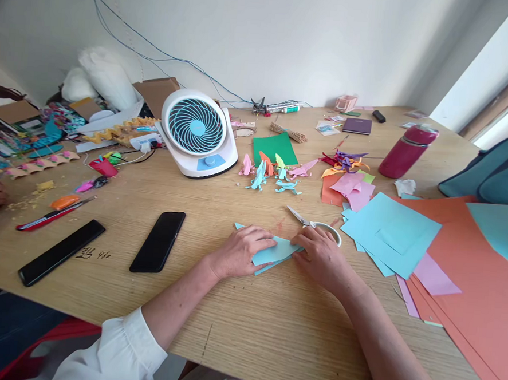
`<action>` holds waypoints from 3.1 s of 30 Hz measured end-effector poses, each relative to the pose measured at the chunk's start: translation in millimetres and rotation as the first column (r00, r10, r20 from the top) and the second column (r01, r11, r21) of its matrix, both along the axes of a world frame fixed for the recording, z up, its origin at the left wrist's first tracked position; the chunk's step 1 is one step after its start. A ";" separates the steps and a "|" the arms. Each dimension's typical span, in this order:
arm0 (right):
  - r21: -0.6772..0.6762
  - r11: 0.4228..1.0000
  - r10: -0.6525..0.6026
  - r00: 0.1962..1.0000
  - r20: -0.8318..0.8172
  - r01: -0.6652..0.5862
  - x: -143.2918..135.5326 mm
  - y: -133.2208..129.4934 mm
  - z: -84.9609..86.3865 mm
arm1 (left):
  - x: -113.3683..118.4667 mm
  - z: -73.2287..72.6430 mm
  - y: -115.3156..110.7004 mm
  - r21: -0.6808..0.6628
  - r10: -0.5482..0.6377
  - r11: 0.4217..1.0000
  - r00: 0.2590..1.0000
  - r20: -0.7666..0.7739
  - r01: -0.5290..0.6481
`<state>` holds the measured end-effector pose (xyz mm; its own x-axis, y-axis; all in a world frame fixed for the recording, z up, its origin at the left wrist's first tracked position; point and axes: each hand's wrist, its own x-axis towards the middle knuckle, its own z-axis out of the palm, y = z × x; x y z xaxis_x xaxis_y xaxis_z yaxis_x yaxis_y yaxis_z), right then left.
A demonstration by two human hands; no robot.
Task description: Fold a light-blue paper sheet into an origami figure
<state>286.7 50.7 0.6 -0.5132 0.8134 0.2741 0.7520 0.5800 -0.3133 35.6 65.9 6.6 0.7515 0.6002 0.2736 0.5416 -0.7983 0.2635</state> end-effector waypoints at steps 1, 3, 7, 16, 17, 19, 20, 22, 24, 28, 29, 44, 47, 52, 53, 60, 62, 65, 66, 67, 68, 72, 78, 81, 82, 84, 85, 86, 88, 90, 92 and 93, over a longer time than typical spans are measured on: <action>-0.021 1.000 0.016 1.000 -0.024 -0.016 1.7 -0.5 2.5 | 0.9 0.2 -1.5 0.012 0.003 1.000 1.000 -0.014 -0.003; -0.020 1.000 -0.018 0.997 -0.075 0.017 5.5 -1.1 6.3 | 2.6 -0.2 -3.6 0.023 0.008 1.000 0.999 -0.034 -0.007; 0.077 0.960 -0.264 0.961 -0.076 0.270 15.5 1.0 4.3 | 5.2 -2.3 -6.0 0.022 0.037 0.999 0.998 -0.043 -0.036; 0.146 0.910 -0.407 0.904 0.128 0.389 33.5 7.9 -11.8 | 7.9 -0.3 -12.6 0.015 0.090 0.996 0.993 -0.079 -0.089; 0.163 0.895 -0.438 0.889 0.134 0.416 36.7 8.5 -12.8 | 8.0 0.3 -13.0 0.008 0.092 0.996 0.993 -0.078 -0.091; 0.183 0.861 -0.501 0.852 0.152 0.473 43.8 9.6 -14.5 | 8.2 1.1 -13.5 -0.002 0.093 0.996 0.993 -0.071 -0.093; 0.189 0.848 -0.524 0.836 0.161 0.495 47.1 10.0 -14.9 | 8.4 1.1 -13.5 -0.006 0.092 0.996 0.993 -0.068 -0.092; 0.196 0.831 -0.552 0.818 0.162 0.521 50.8 10.6 -13.6 | 8.7 0.8 -13.4 -0.009 0.090 0.996 0.994 -0.061 -0.090; 0.188 0.839 -0.536 0.836 0.116 0.512 48.5 10.0 -8.7 | 9.0 0.3 -13.2 -0.012 0.089 0.996 0.995 -0.054 -0.090; 0.052 0.959 -0.274 0.959 -0.076 0.278 27.3 3.5 7.1 | 9.7 0.7 -13.6 -0.027 0.097 0.995 0.995 -0.037 -0.098; -0.007 0.984 -0.180 0.978 -0.108 0.181 20.6 1.0 10.4 | 9.9 1.2 -13.9 -0.030 0.098 0.995 0.995 -0.034 -0.099; -0.039 0.996 0.078 0.996 -0.054 -0.080 -12.1 -5.9 3.4 | 10.7 -0.9 -12.0 0.013 0.087 0.996 0.996 -0.002 -0.087; 0.009 0.997 0.074 0.996 -0.048 -0.074 -11.5 -6.1 0.0 | 9.0 -4.5 -11.4 0.069 0.087 0.994 0.996 -0.031 -0.085; 0.070 0.991 0.115 0.993 0.008 -0.116 -9.6 -11.7 -3.6 | -0.9 -12.4 -12.3 0.121 0.038 0.992 0.998 -0.041 -0.033; 0.082 0.988 0.131 0.991 0.023 -0.132 -9.6 -14.1 -3.3 | -4.0 -13.5 -13.0 0.120 0.013 0.993 0.999 -0.041 -0.008; 0.085 0.983 0.164 0.986 0.010 -0.164 -15.6 -32.4 -5.3 | -16.6 -14.0 -21.8 0.025 -0.051 0.998 0.998 0.032 0.051; 0.064 0.989 0.134 0.991 -0.017 -0.132 -16.6 -33.4 -9.1 | -13.5 -14.5 -25.6 0.030 -0.009 1.000 0.997 0.077 0.006; 0.082 0.992 0.096 0.994 -0.057 -0.091 -15.9 -32.0 -13.9 | -5.4 -16.6 -32.3 0.045 0.025 0.999 0.993 0.111 -0.030; 0.089 0.993 0.089 0.994 -0.065 -0.083 -15.3 -31.2 -14.8 | -2.4 -17.5 -34.7 0.050 0.039 0.998 0.991 0.124 -0.046; 0.094 0.993 0.084 0.994 -0.072 -0.077 -14.4 -30.6 -15.1 | 0.4 -18.3 -37.2 0.049 0.056 0.997 0.989 0.134 -0.063; 0.098 0.993 0.080 0.994 -0.078 -0.072 -13.5 -30.0 -15.1 | 3.1 -19.0 -39.6 0.048 0.072 0.996 0.987 0.144 -0.079; 0.094 0.994 0.058 0.994 -0.095 -0.049 -10.2 -28.8 -13.3 | 10.9 -18.8 -46.9 0.037 0.097 0.994 0.978 0.186 -0.105; 0.090 0.996 0.034 0.994 -0.102 -0.025 -9.3 -28.2 -13.5 | 14.8 -11.8 -50.2 -0.006 0.094 0.995 0.964 0.250 -0.096; 0.096 0.995 0.025 0.994 -0.103 -0.015 -8.8 -27.4 -15.1 | 15.0 -9.7 -51.2 -0.022 0.114 0.993 0.958 0.264 -0.112; 0.094 0.995 0.023 0.995 -0.101 -0.013 -8.6 -27.2 -15.4 | 14.8 -9.4 -51.3 -0.024 0.120 0.993 0.957 0.263 -0.118; 0.087 0.996 0.020 0.995 -0.096 -0.012 -8.1 -27.1 -15.6 | 13.4 -9.2 -50.8 -0.024 0.128 0.992 0.957 0.260 -0.126; 0.083 0.996 0.018 0.995 -0.095 -0.010 -7.9 -27.2 -15.4 | 12.3 -9.0 -50.2 -0.023 0.129 0.992 0.957 0.260 -0.128; 0.081 0.997 0.016 0.995 -0.095 -0.009 -7.8 -27.5 -15.0 | 11.0 -8.8 -49.4 -0.022 0.130 0.991 0.956 0.262 -0.129; 0.083 0.996 0.018 0.995 -0.097 -0.009 -7.4 -28.2 -14.1 | 8.2 -7.8 -47.6 -0.025 0.133 0.991 0.955 0.265 -0.131; 0.093 0.995 0.030 0.995 -0.095 -0.021 -7.0 -28.8 -13.2 | 5.7 -6.2 -46.3 -0.033 0.138 0.990 0.954 0.267 -0.134; 0.099 0.994 0.043 0.995 -0.089 -0.034 -6.6 -29.0 -12.7 | 4.3 -4.4 -46.1 -0.039 0.139 0.990 0.956 0.260 -0.133; 0.100 0.994 0.047 0.995 -0.086 -0.038 -6.4 -29.0 -12.4 | 4.1 -3.7 -46.3 -0.040 0.137 0.990 0.958 0.253 -0.132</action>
